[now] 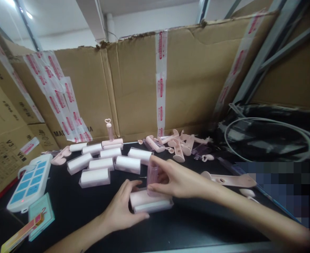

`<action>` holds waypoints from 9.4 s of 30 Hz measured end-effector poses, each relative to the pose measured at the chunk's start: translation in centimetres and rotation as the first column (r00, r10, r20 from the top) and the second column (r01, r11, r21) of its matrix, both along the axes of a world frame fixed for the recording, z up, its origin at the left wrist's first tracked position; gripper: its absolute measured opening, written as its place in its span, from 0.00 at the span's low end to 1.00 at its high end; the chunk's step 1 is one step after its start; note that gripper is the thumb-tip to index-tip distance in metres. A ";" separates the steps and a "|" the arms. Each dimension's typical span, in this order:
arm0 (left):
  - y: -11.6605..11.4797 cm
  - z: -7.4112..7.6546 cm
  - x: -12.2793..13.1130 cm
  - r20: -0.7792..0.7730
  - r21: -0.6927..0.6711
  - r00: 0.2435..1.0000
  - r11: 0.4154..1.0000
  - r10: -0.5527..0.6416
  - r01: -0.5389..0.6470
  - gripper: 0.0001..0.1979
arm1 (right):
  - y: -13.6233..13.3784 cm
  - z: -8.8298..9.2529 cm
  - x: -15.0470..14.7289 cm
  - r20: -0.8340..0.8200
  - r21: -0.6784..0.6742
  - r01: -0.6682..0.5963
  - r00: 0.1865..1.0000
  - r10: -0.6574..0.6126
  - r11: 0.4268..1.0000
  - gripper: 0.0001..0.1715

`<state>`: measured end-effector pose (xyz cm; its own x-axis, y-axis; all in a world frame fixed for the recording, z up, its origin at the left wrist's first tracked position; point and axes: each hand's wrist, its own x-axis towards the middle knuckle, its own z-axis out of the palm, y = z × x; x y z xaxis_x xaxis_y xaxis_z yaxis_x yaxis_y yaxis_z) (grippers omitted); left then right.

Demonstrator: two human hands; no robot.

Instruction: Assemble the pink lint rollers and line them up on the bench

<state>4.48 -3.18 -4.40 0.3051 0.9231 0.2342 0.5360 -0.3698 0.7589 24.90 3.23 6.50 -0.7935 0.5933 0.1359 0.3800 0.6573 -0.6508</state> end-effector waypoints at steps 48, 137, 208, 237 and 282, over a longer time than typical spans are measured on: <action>2.9 1.4 -2.0 0.202 -0.297 0.907 0.859 -0.369 0.416 0.42 | 1.1 1.7 2.4 0.063 -0.038 -0.314 0.947 0.315 0.949 0.29; 2.6 5.4 6.7 0.705 -0.529 0.639 0.828 0.307 0.186 0.28 | -0.9 1.6 -3.9 -0.117 -0.304 -0.239 0.970 0.213 0.922 0.16; -2.8 4.6 1.0 -0.403 0.438 0.815 0.870 0.416 -0.227 0.30 | -0.8 -7.1 0.5 -0.440 -0.890 -0.305 0.770 -0.462 0.339 0.28; 1.4 7.8 0.2 -0.153 0.526 0.938 0.829 0.311 -0.189 0.29 | 4.1 -6.5 3.8 -0.350 -0.817 -0.577 0.488 -0.799 0.005 0.13; 2.7 6.3 1.3 0.912 -0.273 -0.089 0.755 0.400 0.596 0.16 | 1.3 -5.5 -6.0 -0.691 -0.318 -0.088 0.704 -0.167 0.944 0.34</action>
<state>5.81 -0.49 1.91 0.3360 0.9408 -0.0454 -0.8738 0.3294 0.3577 18.91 4.55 0.96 -0.5147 0.7310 0.4480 -0.2494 0.3723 -0.8940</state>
